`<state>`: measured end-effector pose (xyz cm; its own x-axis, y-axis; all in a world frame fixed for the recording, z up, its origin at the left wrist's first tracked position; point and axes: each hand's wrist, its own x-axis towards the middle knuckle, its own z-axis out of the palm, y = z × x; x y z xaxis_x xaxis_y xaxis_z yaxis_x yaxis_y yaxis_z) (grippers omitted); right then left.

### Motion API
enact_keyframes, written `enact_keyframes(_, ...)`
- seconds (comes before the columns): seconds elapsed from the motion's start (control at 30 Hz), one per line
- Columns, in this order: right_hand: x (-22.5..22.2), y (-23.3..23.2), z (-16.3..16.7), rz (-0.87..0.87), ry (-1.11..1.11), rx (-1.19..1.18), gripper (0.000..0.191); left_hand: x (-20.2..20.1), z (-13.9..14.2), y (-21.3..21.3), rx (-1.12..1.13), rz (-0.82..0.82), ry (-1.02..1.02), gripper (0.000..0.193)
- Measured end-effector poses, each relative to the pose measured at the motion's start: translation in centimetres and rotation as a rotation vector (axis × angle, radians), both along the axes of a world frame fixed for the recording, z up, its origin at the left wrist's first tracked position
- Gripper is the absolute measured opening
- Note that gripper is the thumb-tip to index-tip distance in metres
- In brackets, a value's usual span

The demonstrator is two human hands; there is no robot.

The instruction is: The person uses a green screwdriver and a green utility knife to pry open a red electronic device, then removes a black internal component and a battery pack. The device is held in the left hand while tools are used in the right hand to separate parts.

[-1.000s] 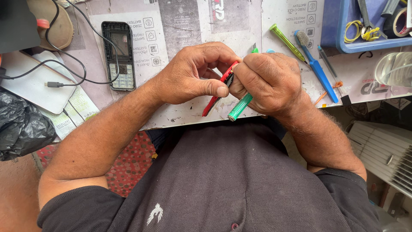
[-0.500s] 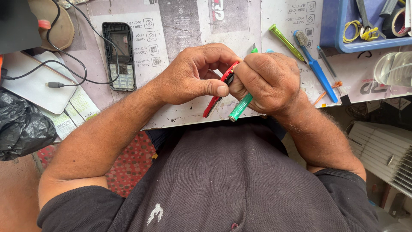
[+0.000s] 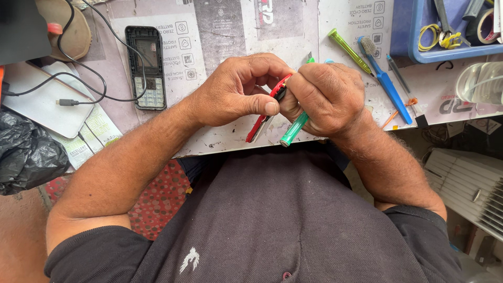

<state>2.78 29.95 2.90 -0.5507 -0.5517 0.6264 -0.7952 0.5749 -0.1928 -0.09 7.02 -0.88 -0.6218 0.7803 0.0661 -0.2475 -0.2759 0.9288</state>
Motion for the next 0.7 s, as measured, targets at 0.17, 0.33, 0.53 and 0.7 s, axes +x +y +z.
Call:
enact_keyframes(0.17,0.16,-0.10,-0.08,-0.010,0.025,-0.014,0.014,0.04,0.11,-0.02,0.018,-0.013,-0.021,0.053)
enact_keyframes(0.33,0.06,-0.02,0.06,0.002,0.018,-0.011,0.014,-0.01,0.23,-0.06,0.020,-0.020,-0.049,0.056)
enact_keyframes(0.53,0.09,-0.06,-0.08,-0.006,0.013,-0.015,0.014,0.12,0.20,0.02,0.031,-0.021,-0.080,0.058)
enact_keyframes(0.7,0.01,-0.44,0.11,-0.011,-0.001,-0.025,0.016,0.12,0.12,-0.16,0.059,-0.039,-0.116,0.058)
